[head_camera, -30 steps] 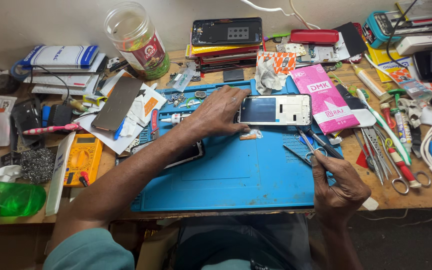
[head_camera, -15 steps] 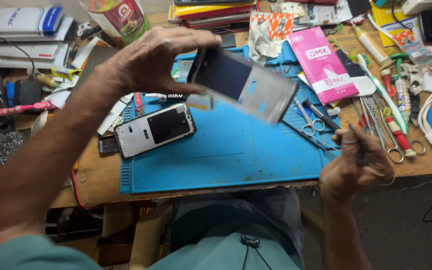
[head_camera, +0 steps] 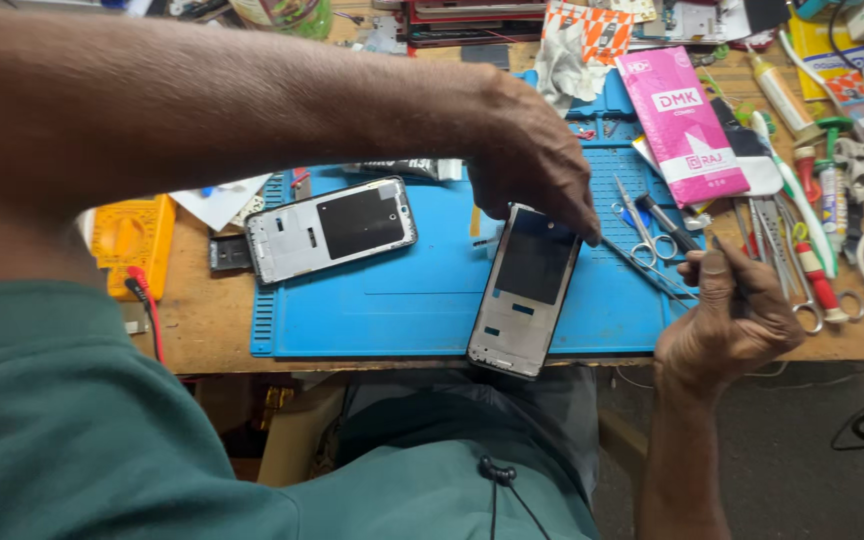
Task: The person disassembles a smartphone, removes the screen and battery, and uses a metal tool to scrape adhesive from the frame. They handle the phone chassis, screen, battery, and various tools on a cluttered workbench.
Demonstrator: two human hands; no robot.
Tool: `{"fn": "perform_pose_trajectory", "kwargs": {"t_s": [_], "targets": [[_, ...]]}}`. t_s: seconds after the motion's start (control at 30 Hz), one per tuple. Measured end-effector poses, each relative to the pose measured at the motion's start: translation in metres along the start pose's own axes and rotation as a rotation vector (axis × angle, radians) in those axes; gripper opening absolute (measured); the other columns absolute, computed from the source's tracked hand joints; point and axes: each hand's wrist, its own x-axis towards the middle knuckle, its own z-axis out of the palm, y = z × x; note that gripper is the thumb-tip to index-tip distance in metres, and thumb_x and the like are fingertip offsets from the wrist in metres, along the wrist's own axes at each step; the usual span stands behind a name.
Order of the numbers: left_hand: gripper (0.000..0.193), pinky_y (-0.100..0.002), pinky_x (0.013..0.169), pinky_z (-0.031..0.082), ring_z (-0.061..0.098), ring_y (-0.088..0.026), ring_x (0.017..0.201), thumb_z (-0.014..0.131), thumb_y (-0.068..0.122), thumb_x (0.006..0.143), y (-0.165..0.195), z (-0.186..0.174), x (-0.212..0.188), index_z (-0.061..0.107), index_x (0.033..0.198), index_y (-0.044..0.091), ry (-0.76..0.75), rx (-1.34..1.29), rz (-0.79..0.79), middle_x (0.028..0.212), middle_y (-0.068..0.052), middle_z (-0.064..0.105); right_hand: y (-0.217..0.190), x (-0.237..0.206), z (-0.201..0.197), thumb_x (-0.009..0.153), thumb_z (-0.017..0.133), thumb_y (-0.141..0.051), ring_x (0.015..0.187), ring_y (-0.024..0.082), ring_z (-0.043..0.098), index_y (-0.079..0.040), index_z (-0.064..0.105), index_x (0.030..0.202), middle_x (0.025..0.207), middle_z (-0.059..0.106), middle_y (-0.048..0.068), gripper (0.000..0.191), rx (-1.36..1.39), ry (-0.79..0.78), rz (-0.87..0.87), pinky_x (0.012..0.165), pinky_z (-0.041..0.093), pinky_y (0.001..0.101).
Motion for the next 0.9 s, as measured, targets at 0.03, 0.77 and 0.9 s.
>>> {"fn": "perform_pose_trajectory", "kwargs": {"t_s": [0.03, 0.77, 0.9], "targets": [[0.073, -0.044, 0.066, 0.061, 0.07, -0.033, 0.089, 0.07, -0.002, 0.078, -0.003, 0.004, 0.004, 0.041, 0.144, 0.009, 0.005, 0.0, 0.026, 0.121, -0.015, 0.065, -0.002, 0.001, 0.001, 0.112, 0.076, 0.006, 0.077, 0.019, 0.07, 0.009, 0.073, 0.113, 0.094, 0.074, 0.017, 0.005, -0.015, -0.015, -0.018, 0.073, 0.06, 0.0285], [0.08, -0.051, 0.097, 0.045, 0.052, -0.039, 0.112, 0.073, 0.032, 0.083, 0.145, 0.092, -0.026, 0.041, 0.147, -0.004, 0.856, -0.443, -0.913, 0.124, -0.025, 0.053, -0.094, -0.075, 0.066, 0.097, 0.064, 0.008, 0.116, 0.026, 0.072, -0.002, 0.074, 0.107, 0.124, 0.072, 0.022, 0.017, 0.216, -0.458, 0.497, 0.101, 0.062, 0.0365], [0.091, -0.05, 0.097, 0.047, 0.053, -0.04, 0.113, 0.081, 0.035, 0.074, 0.147, 0.099, -0.019, 0.043, 0.145, -0.007, 0.926, -0.412, -0.872, 0.125, -0.027, 0.054, -0.079, -0.041, 0.031, 0.101, 0.063, 0.006, 0.115, 0.027, 0.072, -0.002, 0.071, 0.11, 0.127, 0.068, 0.022, 0.014, 0.014, -0.347, 0.38, 0.099, 0.065, 0.0394]]}}
